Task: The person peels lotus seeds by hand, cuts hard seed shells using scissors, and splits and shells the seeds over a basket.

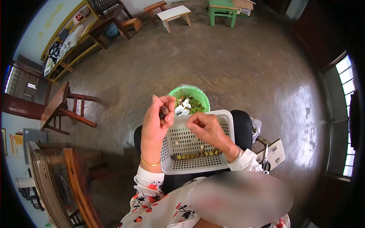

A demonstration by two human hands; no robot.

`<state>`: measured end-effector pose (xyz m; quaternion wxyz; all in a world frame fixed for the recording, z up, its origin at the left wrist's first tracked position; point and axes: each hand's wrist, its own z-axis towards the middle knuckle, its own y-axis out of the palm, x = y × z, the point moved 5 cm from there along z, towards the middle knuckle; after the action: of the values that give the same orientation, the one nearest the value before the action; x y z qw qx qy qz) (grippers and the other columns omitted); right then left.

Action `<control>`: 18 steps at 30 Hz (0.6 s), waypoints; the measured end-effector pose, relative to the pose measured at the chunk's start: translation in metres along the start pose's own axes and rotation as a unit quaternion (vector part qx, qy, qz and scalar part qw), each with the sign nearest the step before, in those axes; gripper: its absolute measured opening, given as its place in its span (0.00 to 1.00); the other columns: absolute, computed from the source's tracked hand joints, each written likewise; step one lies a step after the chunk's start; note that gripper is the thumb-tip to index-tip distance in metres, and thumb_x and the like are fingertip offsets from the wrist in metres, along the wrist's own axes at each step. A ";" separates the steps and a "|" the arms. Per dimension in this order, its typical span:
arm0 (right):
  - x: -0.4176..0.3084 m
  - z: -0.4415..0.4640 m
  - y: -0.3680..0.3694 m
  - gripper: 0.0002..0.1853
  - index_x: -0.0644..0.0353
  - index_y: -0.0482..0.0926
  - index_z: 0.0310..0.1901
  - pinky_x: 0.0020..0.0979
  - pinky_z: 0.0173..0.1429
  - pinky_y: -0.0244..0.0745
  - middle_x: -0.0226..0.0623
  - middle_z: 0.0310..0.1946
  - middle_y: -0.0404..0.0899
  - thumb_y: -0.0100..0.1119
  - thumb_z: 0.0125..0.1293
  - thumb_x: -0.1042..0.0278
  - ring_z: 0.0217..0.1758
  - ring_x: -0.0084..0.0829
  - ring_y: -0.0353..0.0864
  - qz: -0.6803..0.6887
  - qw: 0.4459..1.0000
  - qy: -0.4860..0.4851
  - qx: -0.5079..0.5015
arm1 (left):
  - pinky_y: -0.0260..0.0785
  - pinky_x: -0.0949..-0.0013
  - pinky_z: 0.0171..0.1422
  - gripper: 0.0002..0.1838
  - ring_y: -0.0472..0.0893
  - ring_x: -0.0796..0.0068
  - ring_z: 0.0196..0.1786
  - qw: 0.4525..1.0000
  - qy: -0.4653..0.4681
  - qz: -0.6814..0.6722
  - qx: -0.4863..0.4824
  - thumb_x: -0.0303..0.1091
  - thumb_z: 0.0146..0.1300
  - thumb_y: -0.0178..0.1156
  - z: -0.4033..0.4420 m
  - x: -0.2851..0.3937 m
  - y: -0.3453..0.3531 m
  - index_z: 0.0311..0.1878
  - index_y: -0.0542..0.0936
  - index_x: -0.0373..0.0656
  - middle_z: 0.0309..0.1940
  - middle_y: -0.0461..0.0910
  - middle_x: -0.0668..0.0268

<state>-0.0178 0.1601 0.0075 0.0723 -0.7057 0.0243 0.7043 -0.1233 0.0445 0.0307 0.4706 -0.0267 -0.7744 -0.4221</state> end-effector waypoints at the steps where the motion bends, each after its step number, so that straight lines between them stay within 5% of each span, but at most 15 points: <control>1: 0.000 0.000 -0.003 0.05 0.67 0.75 0.35 0.19 0.28 0.67 0.28 0.23 0.74 0.59 0.60 0.75 0.25 0.14 0.70 0.058 0.998 -0.006 0.031 | 0.50 0.84 0.18 0.21 0.64 0.86 0.23 1.000 0.000 -0.002 0.001 0.46 0.70 0.45 -0.002 -0.003 -0.001 0.43 0.76 0.36 0.28 0.69 0.70; 4: -0.001 -0.001 -0.007 0.08 0.66 0.73 0.40 0.17 0.28 0.64 0.25 0.25 0.73 0.60 0.61 0.74 0.26 0.12 0.68 0.127 0.989 -0.037 0.068 | 0.54 0.83 0.22 0.14 0.67 0.82 0.28 0.996 -0.031 -0.080 -0.015 0.30 0.64 0.46 -0.011 -0.024 0.005 0.49 0.74 0.35 0.33 0.70 0.66; 9: -0.007 0.000 -0.008 0.12 0.63 0.72 0.45 0.16 0.29 0.64 0.25 0.25 0.72 0.61 0.60 0.75 0.26 0.12 0.67 0.094 0.988 -0.090 0.077 | 0.55 0.83 0.23 0.12 0.67 0.85 0.28 0.997 -0.029 -0.057 -0.044 0.32 0.67 0.50 -0.013 -0.040 0.011 0.49 0.74 0.37 0.35 0.72 0.67; 12: -0.013 0.001 -0.009 0.14 0.61 0.73 0.47 0.17 0.29 0.65 0.25 0.25 0.72 0.60 0.59 0.76 0.26 0.13 0.69 0.067 0.990 -0.098 0.074 | 0.54 0.87 0.21 0.14 0.64 0.92 0.22 0.999 0.023 0.030 -0.004 0.39 0.62 0.61 -0.012 -0.041 0.007 0.46 0.75 0.41 0.29 0.76 0.72; 18: -0.013 0.004 0.000 0.15 0.62 0.74 0.49 0.22 0.34 0.72 0.32 0.29 0.77 0.59 0.60 0.76 0.30 0.18 0.77 -0.026 0.984 -0.164 0.066 | 0.52 0.87 0.19 0.15 0.63 0.92 0.19 0.994 0.037 0.098 0.033 0.40 0.58 0.66 -0.010 -0.054 0.000 0.42 0.76 0.41 0.24 0.73 0.77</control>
<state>-0.0214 0.1601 0.0203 0.1401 -0.5752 0.0397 0.8050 -0.0865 0.0571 -0.0077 0.5388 -0.0709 -0.7633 -0.3493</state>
